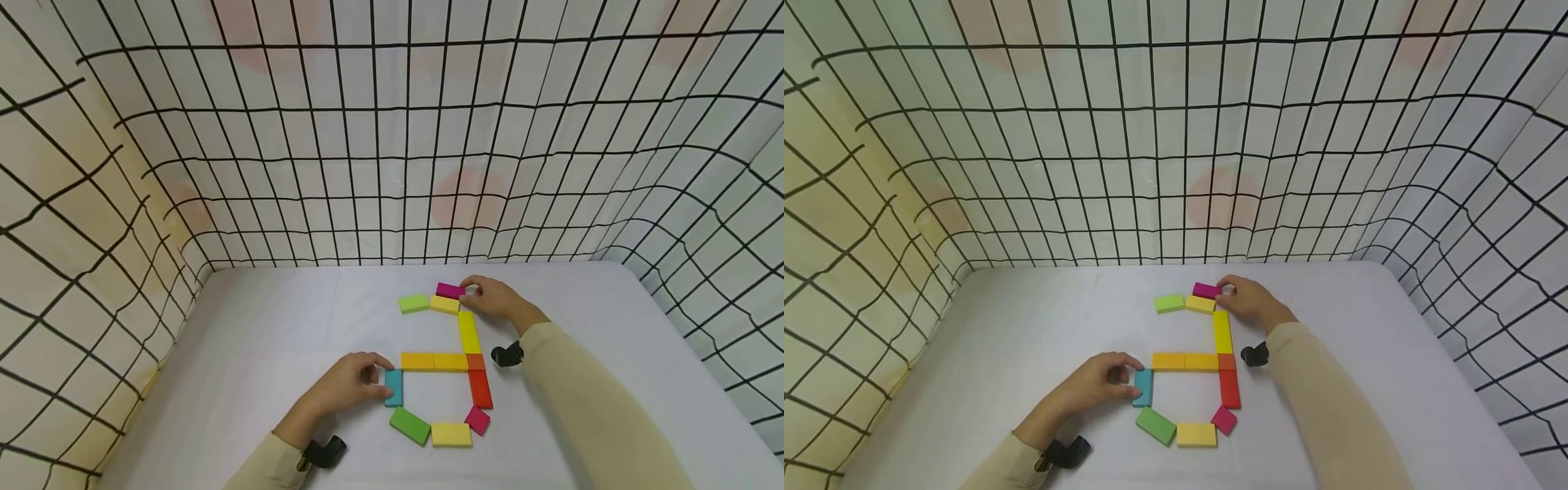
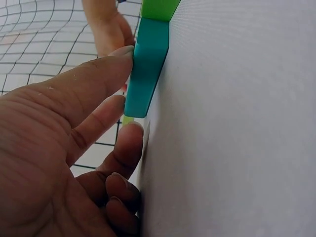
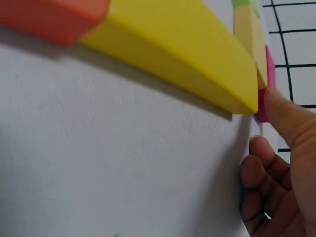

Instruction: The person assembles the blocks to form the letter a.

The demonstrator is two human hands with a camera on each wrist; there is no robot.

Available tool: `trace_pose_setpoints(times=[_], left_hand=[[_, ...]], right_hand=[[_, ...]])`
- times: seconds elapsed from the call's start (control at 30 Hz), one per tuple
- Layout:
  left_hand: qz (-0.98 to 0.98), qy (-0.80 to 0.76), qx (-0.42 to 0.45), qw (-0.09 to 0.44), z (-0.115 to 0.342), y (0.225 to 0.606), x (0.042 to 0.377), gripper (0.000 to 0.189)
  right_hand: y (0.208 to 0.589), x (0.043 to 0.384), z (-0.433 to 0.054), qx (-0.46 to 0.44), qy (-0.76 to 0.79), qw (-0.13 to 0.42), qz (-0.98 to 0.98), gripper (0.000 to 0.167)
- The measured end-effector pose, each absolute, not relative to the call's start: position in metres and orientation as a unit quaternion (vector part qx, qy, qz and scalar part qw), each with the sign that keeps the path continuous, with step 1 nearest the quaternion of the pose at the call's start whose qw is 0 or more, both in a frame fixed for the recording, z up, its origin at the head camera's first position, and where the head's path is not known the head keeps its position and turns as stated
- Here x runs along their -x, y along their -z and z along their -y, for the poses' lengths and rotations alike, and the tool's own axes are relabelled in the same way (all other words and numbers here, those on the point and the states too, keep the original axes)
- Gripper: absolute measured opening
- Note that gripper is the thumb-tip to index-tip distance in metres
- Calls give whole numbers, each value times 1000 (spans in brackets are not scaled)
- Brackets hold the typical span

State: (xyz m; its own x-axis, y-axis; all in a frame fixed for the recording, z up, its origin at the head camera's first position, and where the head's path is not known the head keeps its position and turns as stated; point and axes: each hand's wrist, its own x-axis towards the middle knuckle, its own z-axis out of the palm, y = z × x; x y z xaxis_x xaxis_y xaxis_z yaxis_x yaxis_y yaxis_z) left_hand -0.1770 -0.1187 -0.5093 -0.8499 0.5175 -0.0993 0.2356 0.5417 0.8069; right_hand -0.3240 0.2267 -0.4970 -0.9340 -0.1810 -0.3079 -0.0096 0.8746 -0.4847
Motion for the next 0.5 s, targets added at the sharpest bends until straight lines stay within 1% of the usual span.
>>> trace_pose_setpoints(times=[0.2, 0.37, 0.5], left_hand=[[-862, -426, -217, 167, 118, 511, 176, 36], [-867, -420, -217, 159, 119, 512, 178, 35], [-866, -420, -219, 160, 119, 512, 179, 36]], right_hand=[[499, 325, -232, 59, 228, 168, -957, 45], [496, 324, -232, 35, 239, 158, -958, 41], [495, 322, -233, 25, 245, 149, -958, 42]])
